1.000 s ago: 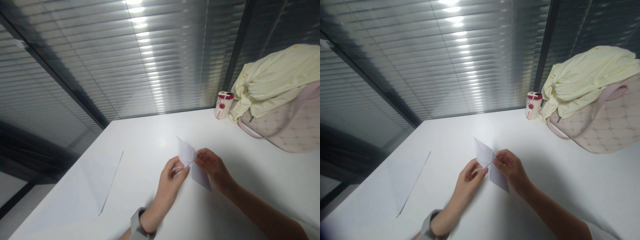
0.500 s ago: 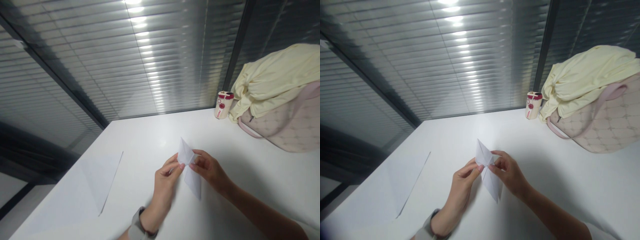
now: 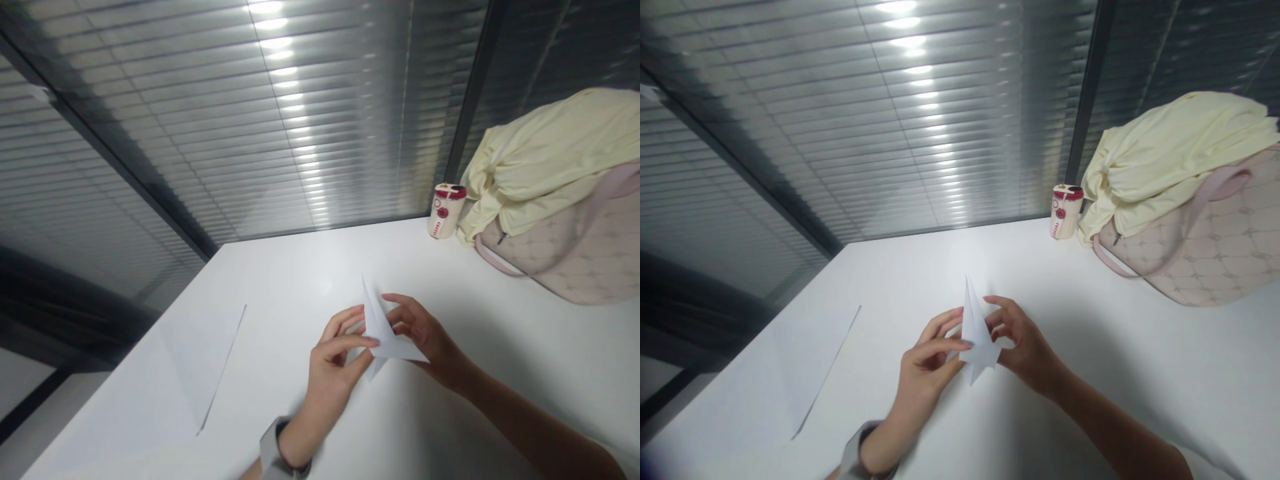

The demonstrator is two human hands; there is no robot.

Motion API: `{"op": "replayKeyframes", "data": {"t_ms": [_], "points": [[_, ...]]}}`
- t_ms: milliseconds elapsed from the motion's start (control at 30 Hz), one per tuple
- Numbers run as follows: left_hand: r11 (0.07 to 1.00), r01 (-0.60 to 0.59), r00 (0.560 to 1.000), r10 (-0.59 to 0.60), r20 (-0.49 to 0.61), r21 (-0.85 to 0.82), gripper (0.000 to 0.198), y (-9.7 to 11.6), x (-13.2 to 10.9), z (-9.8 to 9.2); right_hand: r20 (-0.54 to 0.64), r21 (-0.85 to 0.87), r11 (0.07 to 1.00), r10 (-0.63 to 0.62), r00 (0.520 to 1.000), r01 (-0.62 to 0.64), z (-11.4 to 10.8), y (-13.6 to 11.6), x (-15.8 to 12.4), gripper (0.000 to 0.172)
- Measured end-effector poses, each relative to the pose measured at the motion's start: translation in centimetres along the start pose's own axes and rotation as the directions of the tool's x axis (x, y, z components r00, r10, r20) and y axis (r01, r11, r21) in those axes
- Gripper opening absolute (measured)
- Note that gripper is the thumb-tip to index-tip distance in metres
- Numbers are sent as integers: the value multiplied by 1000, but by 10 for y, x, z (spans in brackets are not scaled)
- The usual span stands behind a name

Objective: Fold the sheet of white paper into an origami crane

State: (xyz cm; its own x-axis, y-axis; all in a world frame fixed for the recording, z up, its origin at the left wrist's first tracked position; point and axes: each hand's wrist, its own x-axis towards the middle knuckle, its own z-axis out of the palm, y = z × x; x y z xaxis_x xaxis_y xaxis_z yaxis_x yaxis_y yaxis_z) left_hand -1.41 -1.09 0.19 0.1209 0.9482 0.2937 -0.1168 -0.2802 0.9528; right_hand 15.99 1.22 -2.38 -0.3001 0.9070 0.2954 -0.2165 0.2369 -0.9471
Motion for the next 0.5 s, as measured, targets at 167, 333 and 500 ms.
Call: {"op": "replayKeyframes", "data": {"t_ms": [167,333,500], "points": [[974,165,986,-164,19,-153,5,-3,-1,1,29,203,965,161,987,-164,0,1,2,68],[964,217,976,-215,30,-152,5,-8,-4,3,64,284,937,193,979,-203,5,-2,1,70],[955,248,968,-237,82,-160,3,-6,-4,5,99,342,904,238,966,-258,7,-10,1,73]]}}
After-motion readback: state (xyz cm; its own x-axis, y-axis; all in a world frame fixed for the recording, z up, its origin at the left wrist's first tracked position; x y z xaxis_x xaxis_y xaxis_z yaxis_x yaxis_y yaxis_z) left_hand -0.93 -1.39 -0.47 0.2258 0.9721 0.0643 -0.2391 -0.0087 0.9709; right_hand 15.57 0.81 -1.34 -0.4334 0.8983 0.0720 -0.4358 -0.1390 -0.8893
